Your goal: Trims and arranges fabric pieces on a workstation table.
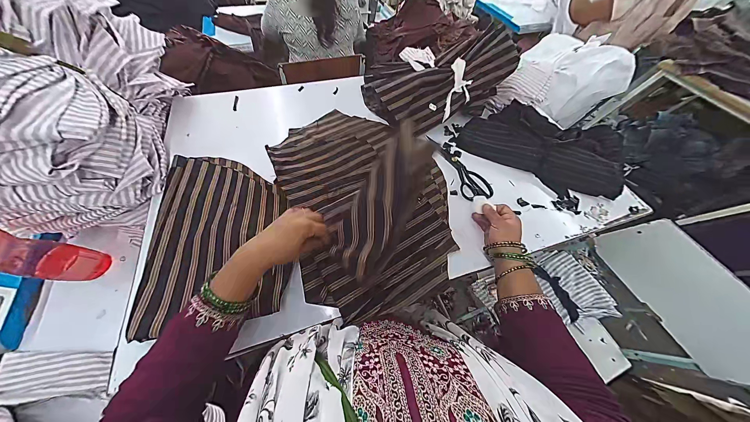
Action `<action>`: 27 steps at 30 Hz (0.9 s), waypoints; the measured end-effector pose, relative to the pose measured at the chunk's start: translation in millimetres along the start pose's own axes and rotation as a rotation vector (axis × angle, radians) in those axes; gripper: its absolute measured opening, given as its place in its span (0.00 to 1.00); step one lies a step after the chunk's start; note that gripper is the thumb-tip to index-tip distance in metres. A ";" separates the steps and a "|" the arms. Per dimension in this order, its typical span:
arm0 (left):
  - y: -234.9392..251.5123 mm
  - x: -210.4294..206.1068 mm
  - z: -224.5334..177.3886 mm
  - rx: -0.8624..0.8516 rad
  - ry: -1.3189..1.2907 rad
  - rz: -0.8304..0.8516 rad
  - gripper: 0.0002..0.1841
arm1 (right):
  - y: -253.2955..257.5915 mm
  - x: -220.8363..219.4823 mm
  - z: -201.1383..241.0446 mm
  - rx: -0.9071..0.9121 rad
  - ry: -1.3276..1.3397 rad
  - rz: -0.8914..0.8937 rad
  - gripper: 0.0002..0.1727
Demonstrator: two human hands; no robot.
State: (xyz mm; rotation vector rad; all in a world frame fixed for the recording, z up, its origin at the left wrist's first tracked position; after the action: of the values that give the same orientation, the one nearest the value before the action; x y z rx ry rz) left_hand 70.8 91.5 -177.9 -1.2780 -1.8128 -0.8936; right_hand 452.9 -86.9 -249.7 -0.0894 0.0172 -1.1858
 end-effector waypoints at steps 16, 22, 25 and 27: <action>-25.6 63.2 6.0 0.490 -0.165 -0.531 0.11 | -4.3 -1.5 0.7 0.098 0.111 0.160 0.10; -204.5 112.7 38.4 1.236 0.257 -0.724 0.24 | 1.8 -2.0 -1.1 0.086 0.112 0.211 0.12; -164.8 98.6 -1.8 0.969 0.201 -0.723 0.34 | 4.8 -7.6 -2.0 0.079 0.102 0.254 0.12; -87.6 81.6 -79.8 0.468 0.056 -0.706 0.39 | 6.0 -13.1 -1.2 0.074 0.090 0.284 0.12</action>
State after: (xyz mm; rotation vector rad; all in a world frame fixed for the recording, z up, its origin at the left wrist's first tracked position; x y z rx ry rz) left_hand -18.6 36.6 -79.5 -0.3083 -2.2882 -0.7671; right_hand 453.4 -72.6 -251.8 0.0311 0.0628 -0.9047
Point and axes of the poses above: each hand's wrist, its own y-axis towards the middle knuckle, its own x-axis out of the back of the hand, z = x × y, the point moved 8 cm from there along y, towards the middle knuckle, and after that the axes turned 5 degrees about -z, right-handed, at the moved point
